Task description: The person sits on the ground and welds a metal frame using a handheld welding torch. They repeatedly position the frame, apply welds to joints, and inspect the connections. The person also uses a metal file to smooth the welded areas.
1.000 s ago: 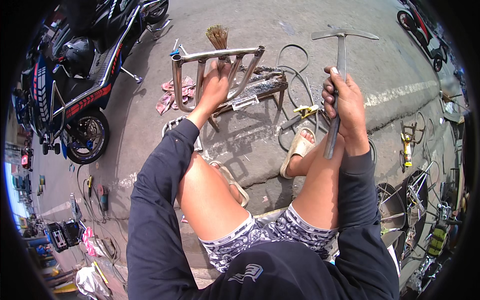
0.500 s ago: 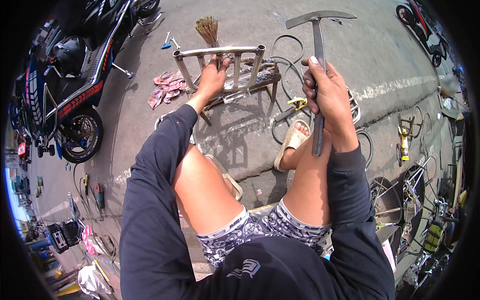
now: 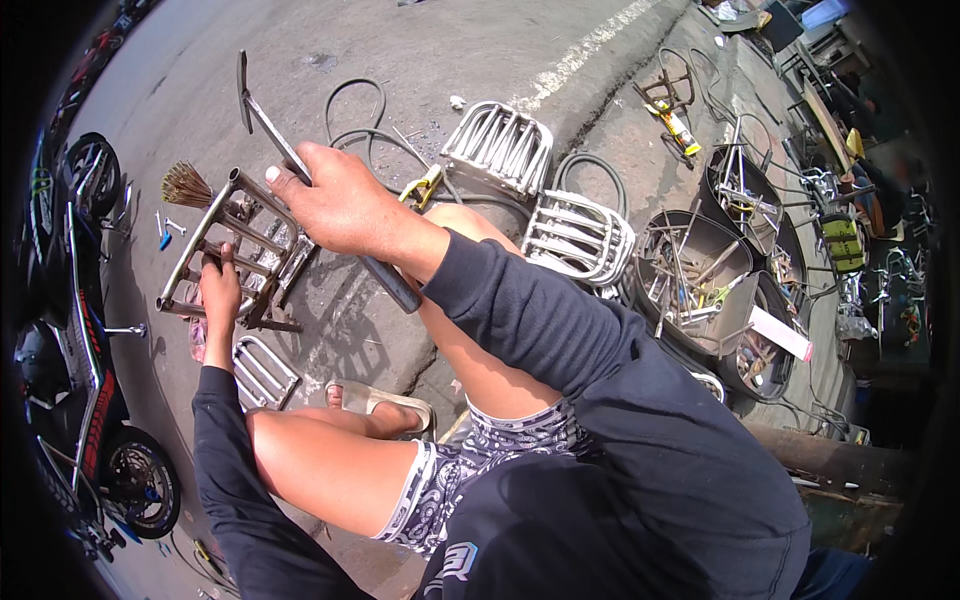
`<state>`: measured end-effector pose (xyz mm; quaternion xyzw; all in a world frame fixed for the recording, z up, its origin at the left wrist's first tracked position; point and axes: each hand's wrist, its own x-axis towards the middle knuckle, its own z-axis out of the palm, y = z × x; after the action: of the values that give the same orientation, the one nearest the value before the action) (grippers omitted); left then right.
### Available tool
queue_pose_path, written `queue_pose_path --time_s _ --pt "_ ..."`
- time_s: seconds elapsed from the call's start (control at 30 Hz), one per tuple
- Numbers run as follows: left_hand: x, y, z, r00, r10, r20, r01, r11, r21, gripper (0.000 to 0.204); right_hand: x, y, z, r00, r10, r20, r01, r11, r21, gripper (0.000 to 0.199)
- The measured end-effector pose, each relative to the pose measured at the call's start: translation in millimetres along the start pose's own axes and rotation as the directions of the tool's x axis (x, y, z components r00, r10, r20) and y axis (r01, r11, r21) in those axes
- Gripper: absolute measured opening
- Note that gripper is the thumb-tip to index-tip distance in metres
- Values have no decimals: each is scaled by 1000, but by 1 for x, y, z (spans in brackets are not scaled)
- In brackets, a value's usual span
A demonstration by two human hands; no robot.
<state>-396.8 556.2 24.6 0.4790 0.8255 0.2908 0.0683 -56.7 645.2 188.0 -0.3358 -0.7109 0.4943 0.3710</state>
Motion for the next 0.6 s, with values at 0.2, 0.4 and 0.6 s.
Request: queue_pose_path --time_s 0.2,0.4,0.6 --pt "-18 25 -5 998 -58 18 56 993 103 52 31 10 18 1000 -16 -2 16 983 -182 37" --pt "-29 51 -12 995 -95 25 92 991 102 56 83 22 56 998 -56 37 65 928 -366 42" --pt "-33 54 -11 993 -105 50 103 994 36 59 110 46 86 995 65 76 -15 847 -531 48"
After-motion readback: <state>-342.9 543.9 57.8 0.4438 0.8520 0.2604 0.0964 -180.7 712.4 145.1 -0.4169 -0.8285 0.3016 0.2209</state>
